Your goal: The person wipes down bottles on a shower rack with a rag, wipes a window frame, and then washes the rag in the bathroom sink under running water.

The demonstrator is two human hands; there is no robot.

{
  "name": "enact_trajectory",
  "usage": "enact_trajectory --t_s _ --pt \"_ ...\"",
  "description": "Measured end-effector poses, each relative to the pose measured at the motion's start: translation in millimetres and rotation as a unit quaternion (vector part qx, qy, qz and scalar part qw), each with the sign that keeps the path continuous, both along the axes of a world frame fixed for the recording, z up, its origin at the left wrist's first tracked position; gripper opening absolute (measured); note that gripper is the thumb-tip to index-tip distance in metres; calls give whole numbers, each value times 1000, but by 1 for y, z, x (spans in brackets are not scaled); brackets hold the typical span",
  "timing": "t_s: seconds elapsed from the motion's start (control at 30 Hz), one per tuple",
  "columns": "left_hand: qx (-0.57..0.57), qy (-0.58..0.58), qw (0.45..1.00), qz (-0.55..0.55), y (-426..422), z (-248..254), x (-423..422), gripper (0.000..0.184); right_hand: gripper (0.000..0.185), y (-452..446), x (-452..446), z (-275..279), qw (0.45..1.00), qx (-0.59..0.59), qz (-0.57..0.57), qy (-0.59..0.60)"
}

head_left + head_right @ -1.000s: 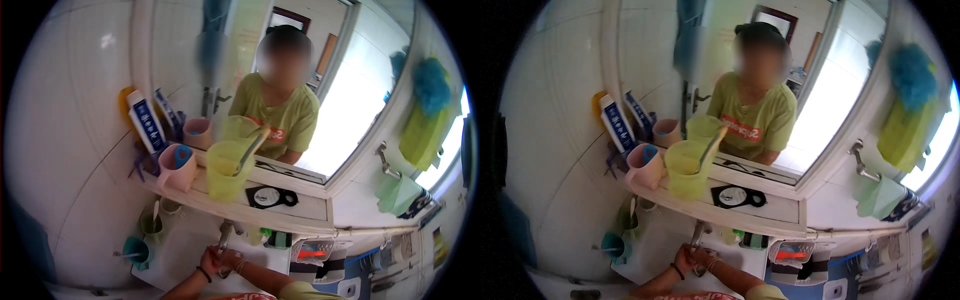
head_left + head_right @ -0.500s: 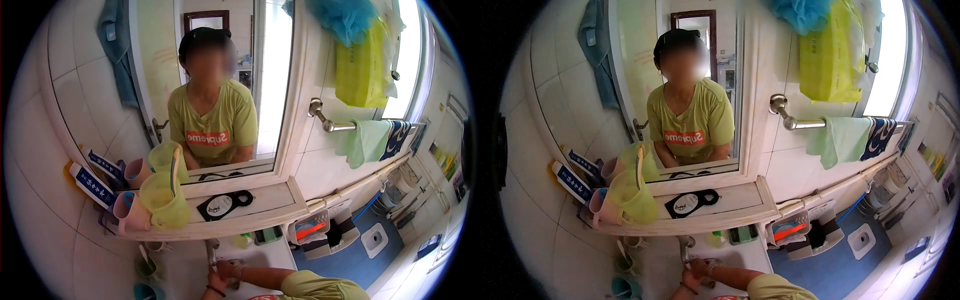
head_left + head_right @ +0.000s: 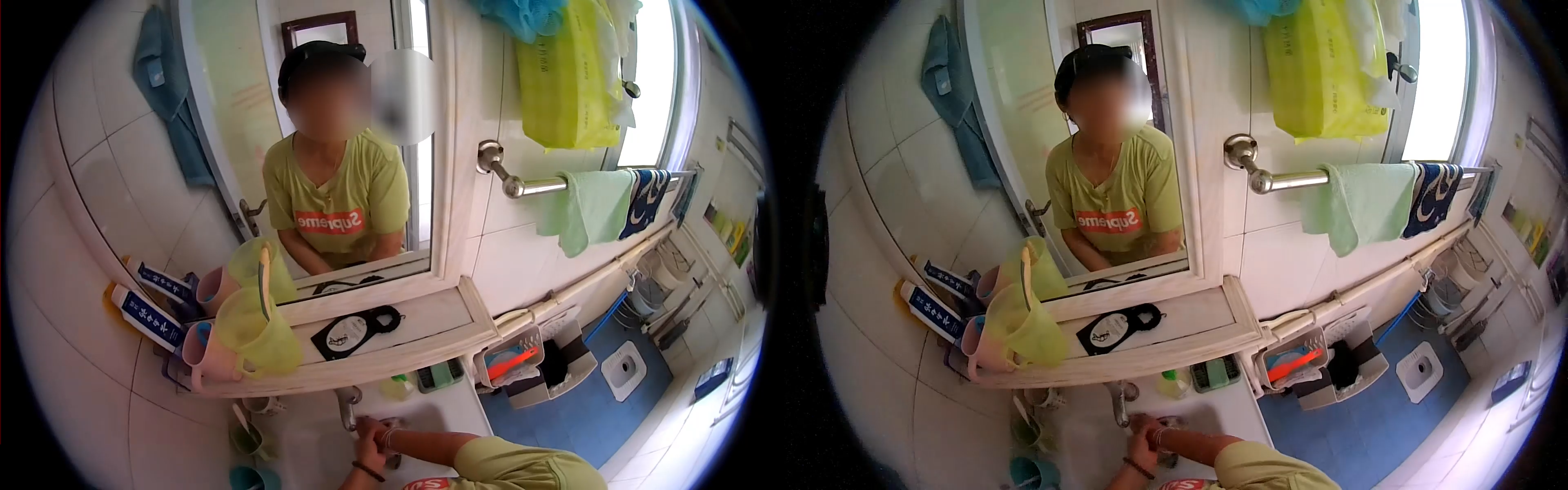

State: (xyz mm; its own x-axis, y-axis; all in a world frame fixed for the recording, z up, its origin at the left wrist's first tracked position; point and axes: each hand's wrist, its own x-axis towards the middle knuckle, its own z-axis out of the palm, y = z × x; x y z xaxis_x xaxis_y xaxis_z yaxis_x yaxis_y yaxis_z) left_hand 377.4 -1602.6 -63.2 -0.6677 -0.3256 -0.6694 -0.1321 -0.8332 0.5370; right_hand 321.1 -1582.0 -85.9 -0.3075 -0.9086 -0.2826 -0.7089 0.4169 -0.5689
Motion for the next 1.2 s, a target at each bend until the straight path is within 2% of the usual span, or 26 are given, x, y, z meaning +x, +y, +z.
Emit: enact_trajectory --t_s 0.07,0.17,0.2,0.27,0.37,0.5,0.57,0.6,0.67,0.77,0.8,0.87,0.9,0.97,1.0,1.03,1.07,1.1,1.13,1.17,1.2 --pt "9 -46 999 26 -21 -33 -4 26 39 -3 2 1 1000 -6 1 -3" --pt "-49 -23 998 -19 -31 -10 -4 23 39 -10 5 -2 1000 -16 1 -8" --pt "-49 -21 998 -21 -36 -20 -5 23 39 -12 5 -2 1000 -18 -1 -11" --pt "28 27 999 13 -43 -47 -5 17 39 -14 6 -3 1000 -24 -3 -14" --pt "69 53 996 -11 -43 -40 3 22 39 -16 8 -5 999 -32 -9 -22" --pt "118 44 992 9 -43 -29 9 25 39 -12 9 -10 998 -42 -19 -36" --pt "203 111 969 -82 -48 -35 10 30 39 -10 9 -12 998 -44 -21 -41" --pt "207 115 969 -66 -44 -26 10 30 39 -8 8 -13 998 -46 -24 -44" --pt "69 -3 997 -33 -37 -2 6 33 39 -5 7 -14 997 -49 -26 -49" --pt "77 41 996 -25 -37 -23 5 30 39 0 5 -17 997 -51 -32 -55" --pt "81 46 996 -12 -37 -15 4 30 39 2 6 -18 997 -51 -32 -56" --pt "72 -29 996 -46 -36 8 6 30 39 6 7 -21 996 -49 -32 -60" --pt "77 -27 996 -35 -35 5 7 30 39 8 7 -21 996 -49 -31 -60" --pt "67 7 998 -1 -34 -8 7 31 39 12 5 -22 996 -48 -32 -63" --pt "69 7 998 4 -33 -38 5 31 39 13 4 -22 996 -48 -33 -63" --pt "-178 9 984 0 -32 -86 3 30 39 14 2 -22 996 -49 -33 -64" --pt "-415 8 910 -6 -31 -111 3 30 39 14 2 -21 996 -48 -33 -63" --pt "-414 6 910 -4 -28 -86 7 30 39 15 1 -21 996 -47 -34 -66" --pt "-513 -35 854 -79 -22 -27 13 29 40 16 0 -22 996 -47 -34 -66" --pt "-600 -77 782 -152 -19 5 17 28 40 17 -1 -22 996 -48 -34 -66" --pt "-599 -80 783 -148 -16 1 19 28 40 18 -1 -24 996 -47 -33 -66"
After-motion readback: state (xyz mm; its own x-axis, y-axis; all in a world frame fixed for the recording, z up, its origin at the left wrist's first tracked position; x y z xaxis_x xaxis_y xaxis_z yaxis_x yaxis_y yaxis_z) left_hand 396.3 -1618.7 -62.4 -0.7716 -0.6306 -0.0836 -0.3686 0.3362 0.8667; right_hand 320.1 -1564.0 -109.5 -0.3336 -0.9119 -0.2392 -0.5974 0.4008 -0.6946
